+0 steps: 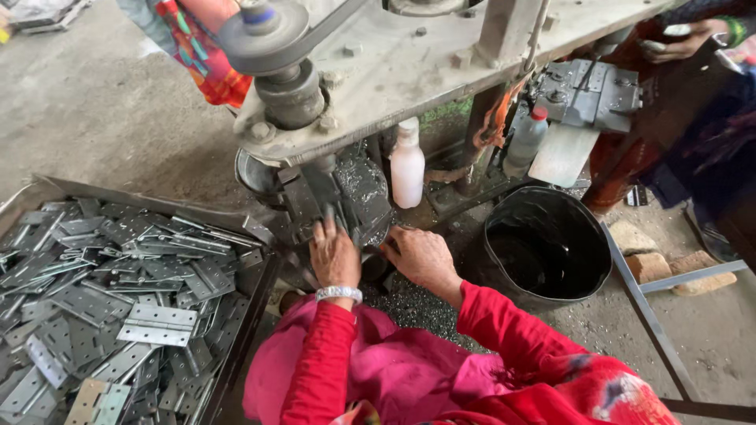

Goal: The person repeatedly picks metal hinges from a bin, places them on a grinding machine, and uses a metal rod to press them against the grinding wheel. The person then removes the processed hinge and places it back into the bin.

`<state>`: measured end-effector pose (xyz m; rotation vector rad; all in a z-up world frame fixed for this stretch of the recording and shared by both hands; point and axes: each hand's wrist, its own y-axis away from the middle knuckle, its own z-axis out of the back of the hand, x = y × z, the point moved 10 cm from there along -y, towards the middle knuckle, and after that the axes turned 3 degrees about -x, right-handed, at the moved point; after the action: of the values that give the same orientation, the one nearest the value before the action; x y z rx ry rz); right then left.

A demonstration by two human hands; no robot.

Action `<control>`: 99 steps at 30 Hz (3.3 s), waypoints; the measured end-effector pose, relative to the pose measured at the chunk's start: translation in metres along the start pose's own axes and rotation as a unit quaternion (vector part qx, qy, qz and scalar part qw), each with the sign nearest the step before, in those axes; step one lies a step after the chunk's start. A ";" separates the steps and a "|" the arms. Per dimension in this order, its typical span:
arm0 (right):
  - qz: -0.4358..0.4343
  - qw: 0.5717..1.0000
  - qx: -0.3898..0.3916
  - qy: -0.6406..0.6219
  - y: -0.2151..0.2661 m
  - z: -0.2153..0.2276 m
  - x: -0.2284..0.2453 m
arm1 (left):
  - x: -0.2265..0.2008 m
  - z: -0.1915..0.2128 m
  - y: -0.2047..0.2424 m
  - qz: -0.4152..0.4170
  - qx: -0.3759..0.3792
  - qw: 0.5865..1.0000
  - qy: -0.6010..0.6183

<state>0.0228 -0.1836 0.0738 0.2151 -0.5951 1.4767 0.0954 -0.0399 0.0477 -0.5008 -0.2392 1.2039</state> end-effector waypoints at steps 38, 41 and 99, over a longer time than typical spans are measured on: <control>-0.006 0.976 0.192 0.103 0.041 -0.111 -0.092 | 0.003 -0.017 -0.020 0.042 0.059 0.993 -0.093; -0.065 0.976 0.200 0.062 0.058 -0.131 -0.109 | 0.001 -0.019 -0.021 0.037 0.042 0.993 -0.106; -0.075 0.974 0.182 0.112 0.078 -0.151 -0.129 | 0.043 -0.050 -0.058 0.113 0.112 0.987 -0.007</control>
<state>-0.0141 -0.2140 -0.1343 0.3637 -0.1198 1.4306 0.1808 -0.0274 0.0289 -0.3284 -0.0575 1.4362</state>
